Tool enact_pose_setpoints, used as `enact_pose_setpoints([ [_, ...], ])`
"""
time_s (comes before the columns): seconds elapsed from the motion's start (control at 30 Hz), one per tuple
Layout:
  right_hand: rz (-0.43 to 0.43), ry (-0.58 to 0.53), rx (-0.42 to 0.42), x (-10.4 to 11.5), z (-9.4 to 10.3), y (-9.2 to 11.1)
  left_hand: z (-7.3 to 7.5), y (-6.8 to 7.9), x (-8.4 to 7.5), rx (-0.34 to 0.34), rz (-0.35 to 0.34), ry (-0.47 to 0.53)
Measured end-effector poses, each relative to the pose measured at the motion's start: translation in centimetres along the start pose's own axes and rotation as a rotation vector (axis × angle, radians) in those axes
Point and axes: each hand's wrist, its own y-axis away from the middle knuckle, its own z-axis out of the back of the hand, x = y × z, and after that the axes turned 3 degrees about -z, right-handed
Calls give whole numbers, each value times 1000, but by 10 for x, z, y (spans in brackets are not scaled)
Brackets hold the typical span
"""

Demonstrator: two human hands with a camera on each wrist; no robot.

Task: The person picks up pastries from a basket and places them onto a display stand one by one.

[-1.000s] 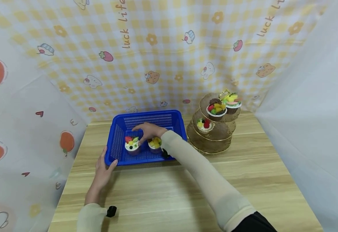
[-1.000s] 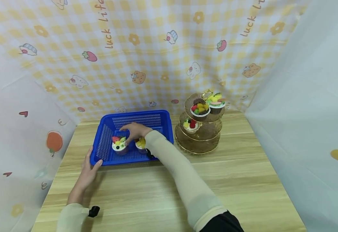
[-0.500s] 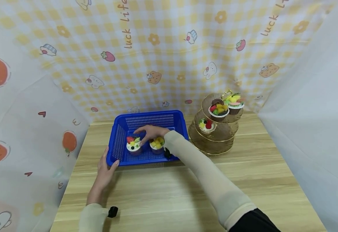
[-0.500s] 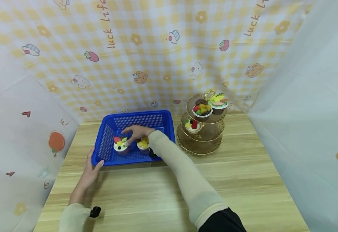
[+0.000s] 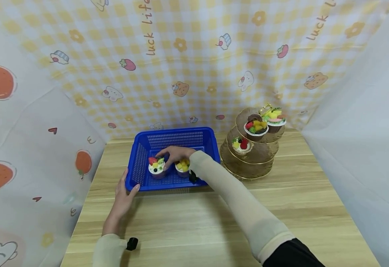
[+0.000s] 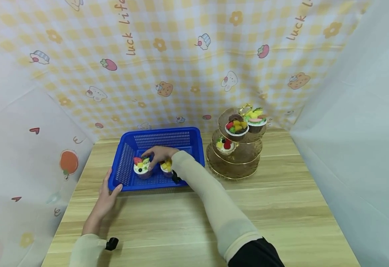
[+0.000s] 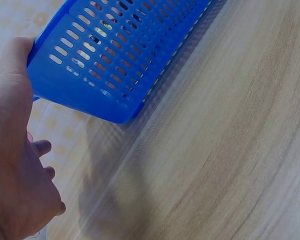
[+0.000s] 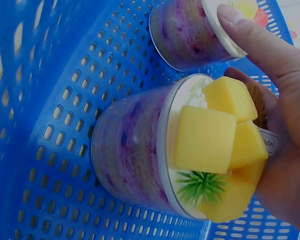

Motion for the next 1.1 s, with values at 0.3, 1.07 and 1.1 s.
enact_pose_setpoints([
  [0.3, -31, 86, 10, 2, -3, -4, 0, 1, -2, -6, 9, -10],
  [1.07, -21, 160, -49, 8, -8, -9, -1, 2, 1, -32, -20, -28],
  [1.1, -17, 174, -60, 7, -7, -10, -1, 2, 1, -31, -18, -30],
])
